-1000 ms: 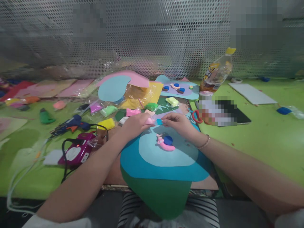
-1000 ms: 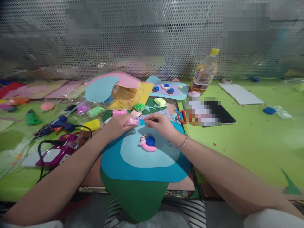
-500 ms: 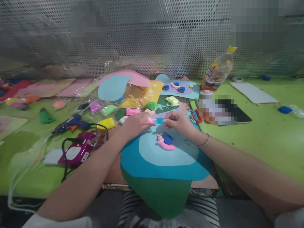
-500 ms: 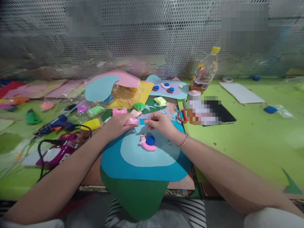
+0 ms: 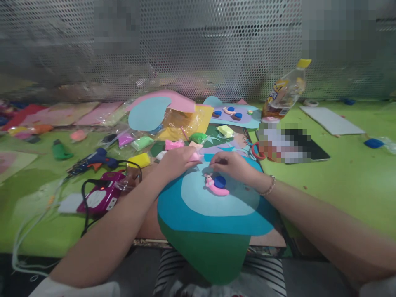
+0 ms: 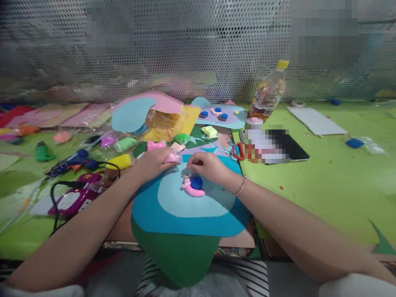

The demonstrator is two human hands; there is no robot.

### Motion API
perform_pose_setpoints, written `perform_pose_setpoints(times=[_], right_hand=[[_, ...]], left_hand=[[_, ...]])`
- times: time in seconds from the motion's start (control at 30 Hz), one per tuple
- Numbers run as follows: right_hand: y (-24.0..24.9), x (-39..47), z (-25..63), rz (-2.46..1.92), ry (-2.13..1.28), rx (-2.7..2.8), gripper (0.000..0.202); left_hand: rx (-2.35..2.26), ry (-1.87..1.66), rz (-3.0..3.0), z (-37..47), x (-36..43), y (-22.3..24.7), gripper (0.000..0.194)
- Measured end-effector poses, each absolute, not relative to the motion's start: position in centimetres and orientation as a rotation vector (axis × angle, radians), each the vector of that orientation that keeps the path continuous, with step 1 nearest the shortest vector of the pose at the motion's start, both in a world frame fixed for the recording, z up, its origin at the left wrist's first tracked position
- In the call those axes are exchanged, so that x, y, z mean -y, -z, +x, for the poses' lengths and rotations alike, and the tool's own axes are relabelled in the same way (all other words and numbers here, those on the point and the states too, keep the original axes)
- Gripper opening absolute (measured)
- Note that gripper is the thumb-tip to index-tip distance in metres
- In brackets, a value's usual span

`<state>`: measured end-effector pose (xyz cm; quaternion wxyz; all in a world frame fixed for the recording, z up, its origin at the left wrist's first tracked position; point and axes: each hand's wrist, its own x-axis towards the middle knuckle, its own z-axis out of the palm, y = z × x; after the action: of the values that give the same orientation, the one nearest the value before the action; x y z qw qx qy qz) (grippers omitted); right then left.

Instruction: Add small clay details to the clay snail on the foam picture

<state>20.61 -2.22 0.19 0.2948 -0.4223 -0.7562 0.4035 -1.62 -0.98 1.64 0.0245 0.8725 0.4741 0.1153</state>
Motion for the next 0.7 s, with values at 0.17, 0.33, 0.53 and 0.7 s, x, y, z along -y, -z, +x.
perform_pose_setpoints(times=[0.17,0.33,0.53,0.7], right_hand=[[-0.39,2.21,20.7,-1.042,-0.912,2.262,0.013],[-0.63,2.38,20.73,-1.054,-0.963,2.276,0.019],[-0.69,2.42,20.95,-1.038,-1.053,2.262,0.019],[-0.8,2.45,21.16,-0.916,-0.864,2.445,0.024]], left_hand=[[-1.465,-0.358,2.668,-1.54,1.15,-1.85,0.036],[-1.473,-0.354,2.656,-1.53,1.25,-1.93,0.036],[-1.47,-0.359,2.649,-1.55,1.2,-1.8,0.038],[-1.467,-0.366,2.646,-1.49,1.18,-1.79,0.038]])
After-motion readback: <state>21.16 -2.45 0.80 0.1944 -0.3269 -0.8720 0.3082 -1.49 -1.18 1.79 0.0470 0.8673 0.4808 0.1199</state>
